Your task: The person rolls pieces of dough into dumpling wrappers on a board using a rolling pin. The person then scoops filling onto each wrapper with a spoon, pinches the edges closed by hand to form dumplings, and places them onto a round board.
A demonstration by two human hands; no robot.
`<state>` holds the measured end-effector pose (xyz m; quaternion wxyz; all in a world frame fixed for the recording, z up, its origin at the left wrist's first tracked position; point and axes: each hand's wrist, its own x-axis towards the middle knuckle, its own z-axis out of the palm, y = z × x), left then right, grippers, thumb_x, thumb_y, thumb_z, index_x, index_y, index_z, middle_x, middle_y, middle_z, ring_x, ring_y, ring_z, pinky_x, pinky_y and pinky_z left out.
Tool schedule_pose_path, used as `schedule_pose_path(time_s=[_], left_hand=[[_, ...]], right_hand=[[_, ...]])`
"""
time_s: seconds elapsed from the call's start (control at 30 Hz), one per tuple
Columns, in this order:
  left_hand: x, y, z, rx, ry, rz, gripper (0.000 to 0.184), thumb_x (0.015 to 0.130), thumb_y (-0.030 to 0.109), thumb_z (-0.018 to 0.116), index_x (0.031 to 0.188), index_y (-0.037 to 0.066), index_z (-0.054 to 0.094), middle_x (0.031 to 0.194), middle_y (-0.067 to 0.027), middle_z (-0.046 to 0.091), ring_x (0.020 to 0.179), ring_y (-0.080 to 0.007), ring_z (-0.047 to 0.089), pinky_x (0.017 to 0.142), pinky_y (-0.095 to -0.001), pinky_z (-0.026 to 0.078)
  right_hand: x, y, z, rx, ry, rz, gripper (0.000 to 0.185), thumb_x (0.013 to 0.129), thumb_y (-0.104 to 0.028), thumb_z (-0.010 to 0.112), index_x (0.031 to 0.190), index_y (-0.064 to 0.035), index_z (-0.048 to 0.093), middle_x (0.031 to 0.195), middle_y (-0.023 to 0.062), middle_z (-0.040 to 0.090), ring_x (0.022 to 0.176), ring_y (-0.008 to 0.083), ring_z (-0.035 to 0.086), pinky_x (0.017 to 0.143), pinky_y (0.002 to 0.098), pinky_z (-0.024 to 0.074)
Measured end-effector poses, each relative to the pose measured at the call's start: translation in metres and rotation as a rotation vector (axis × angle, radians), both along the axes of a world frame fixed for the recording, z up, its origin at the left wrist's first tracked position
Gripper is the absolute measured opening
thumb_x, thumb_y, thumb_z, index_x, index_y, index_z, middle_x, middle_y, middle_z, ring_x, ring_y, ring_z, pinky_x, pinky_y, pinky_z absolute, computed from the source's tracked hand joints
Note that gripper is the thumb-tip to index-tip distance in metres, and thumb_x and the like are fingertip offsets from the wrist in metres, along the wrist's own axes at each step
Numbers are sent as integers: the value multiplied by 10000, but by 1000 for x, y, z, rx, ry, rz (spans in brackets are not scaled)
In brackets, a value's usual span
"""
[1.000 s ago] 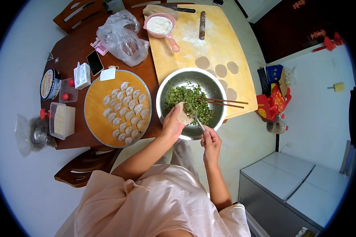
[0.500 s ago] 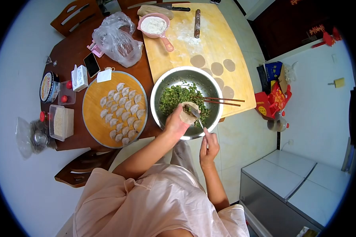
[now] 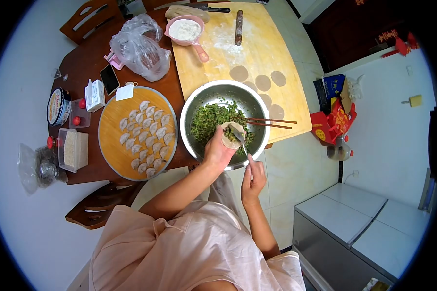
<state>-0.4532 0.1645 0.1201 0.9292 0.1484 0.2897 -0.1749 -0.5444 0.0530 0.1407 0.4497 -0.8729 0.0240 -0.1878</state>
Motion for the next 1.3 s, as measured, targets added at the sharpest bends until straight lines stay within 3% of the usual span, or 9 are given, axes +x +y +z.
schedule_pose_path(time_s=[0.2, 0.3, 0.6, 0.8, 1.03, 1.13, 1.3], left_hand=[[8, 10, 1, 26, 4, -59, 503, 1024, 387, 298, 1319, -6, 408, 1324, -167, 491, 1223, -279, 487, 1071, -421, 365], [11, 14, -3, 17, -6, -68, 495, 1025, 384, 299, 1303, -5, 425, 1310, -159, 505, 1226, -277, 483, 1073, -420, 363], [7, 10, -1, -46, -21, 24, 470, 1020, 380, 330, 1274, 2, 444, 1299, -145, 507, 1222, -274, 481, 1061, -456, 379], [6, 2, 6, -74, -37, 47, 473, 1016, 394, 336, 1284, 19, 443, 1300, -137, 509, 1225, -271, 478, 1060, -447, 376], [5, 5, -13, -65, -55, 20, 470, 1017, 381, 344, 1292, 14, 445, 1274, -134, 533, 1195, -267, 501, 1038, -417, 396], [4, 22, -17, -17, -41, 61, 451, 1016, 360, 357, 1280, 7, 454, 1255, -152, 539, 1182, -289, 512, 1040, -432, 395], [0, 78, -43, 152, 45, 130, 390, 1010, 306, 398, 1228, -9, 471, 1227, -175, 538, 1170, -311, 514, 1033, -454, 409]], right_hand=[[-3, -14, -19, -224, -68, 153, 408, 761, 119, 560, 1144, -3, 632, 700, 122, 498, 584, 255, 506, 520, 312, 410], [-3, -15, -18, -209, -131, 165, 413, 759, 120, 558, 1144, -7, 635, 680, 118, 476, 578, 241, 493, 519, 316, 405], [-1, -1, 9, 303, 100, -115, 281, 904, 34, 476, 1137, 19, 631, 744, 29, 454, 629, 96, 432, 544, 227, 349], [-2, 4, 3, 391, 163, -148, 278, 906, 24, 471, 1135, 22, 629, 750, 30, 459, 647, 99, 440, 557, 228, 363], [2, 8, 8, -26, -4, 104, 340, 810, 97, 521, 1123, 26, 632, 736, 136, 504, 636, 222, 524, 591, 303, 437], [-3, -3, 16, -81, -16, 102, 352, 806, 95, 518, 1132, 22, 627, 708, 132, 506, 599, 242, 516, 556, 300, 428], [6, -21, -4, -222, 210, 130, 323, 802, 89, 545, 1094, -14, 636, 740, 151, 543, 612, 289, 548, 561, 348, 447]])
